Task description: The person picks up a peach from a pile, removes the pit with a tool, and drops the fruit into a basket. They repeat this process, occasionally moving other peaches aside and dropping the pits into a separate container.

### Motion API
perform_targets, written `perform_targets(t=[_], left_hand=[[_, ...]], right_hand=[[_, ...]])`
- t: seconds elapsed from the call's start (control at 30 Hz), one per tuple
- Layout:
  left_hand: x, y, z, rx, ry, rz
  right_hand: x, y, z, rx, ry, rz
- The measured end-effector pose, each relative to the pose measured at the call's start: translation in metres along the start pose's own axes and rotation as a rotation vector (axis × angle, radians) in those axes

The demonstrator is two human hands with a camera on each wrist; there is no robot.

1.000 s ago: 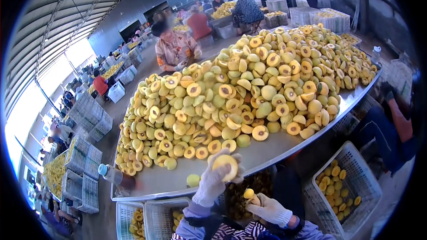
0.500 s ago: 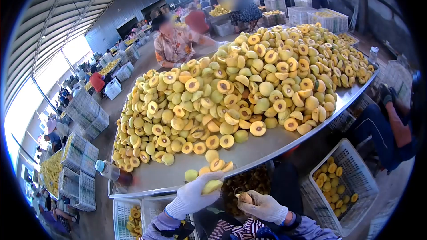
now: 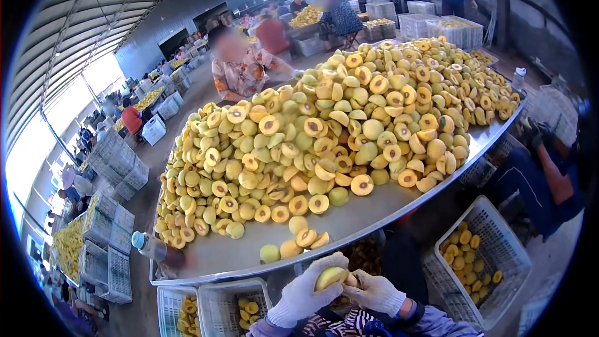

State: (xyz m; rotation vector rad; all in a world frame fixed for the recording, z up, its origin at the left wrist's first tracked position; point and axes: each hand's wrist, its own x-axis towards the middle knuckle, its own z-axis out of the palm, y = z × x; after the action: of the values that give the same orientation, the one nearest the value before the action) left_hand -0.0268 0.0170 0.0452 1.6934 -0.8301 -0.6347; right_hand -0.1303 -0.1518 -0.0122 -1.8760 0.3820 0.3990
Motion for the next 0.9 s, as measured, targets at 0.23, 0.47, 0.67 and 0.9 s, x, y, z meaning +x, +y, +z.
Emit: perform_targets(t=[0.23,0.47,0.67,0.9], left_hand=[[0.01,-0.026,0.005,-1.001,0.183,-0.078],[0.021,-0.056,0.011,-1.094,0.27,-0.079],[0.018,-0.058,0.025,-0.99,0.306,-0.044],[0.013,-0.037,0.049,-0.759,0.416,-0.016]], right_hand=[[-0.004,0.0,0.004,0.557,0.003,-0.015],[-0.017,-0.022,0.002,0.64,0.008,0.047],[-0.006,-0.014,0.014,0.179,0.112,-0.114],[-0.007,-0.022,0.013,0.127,0.104,-0.061]])
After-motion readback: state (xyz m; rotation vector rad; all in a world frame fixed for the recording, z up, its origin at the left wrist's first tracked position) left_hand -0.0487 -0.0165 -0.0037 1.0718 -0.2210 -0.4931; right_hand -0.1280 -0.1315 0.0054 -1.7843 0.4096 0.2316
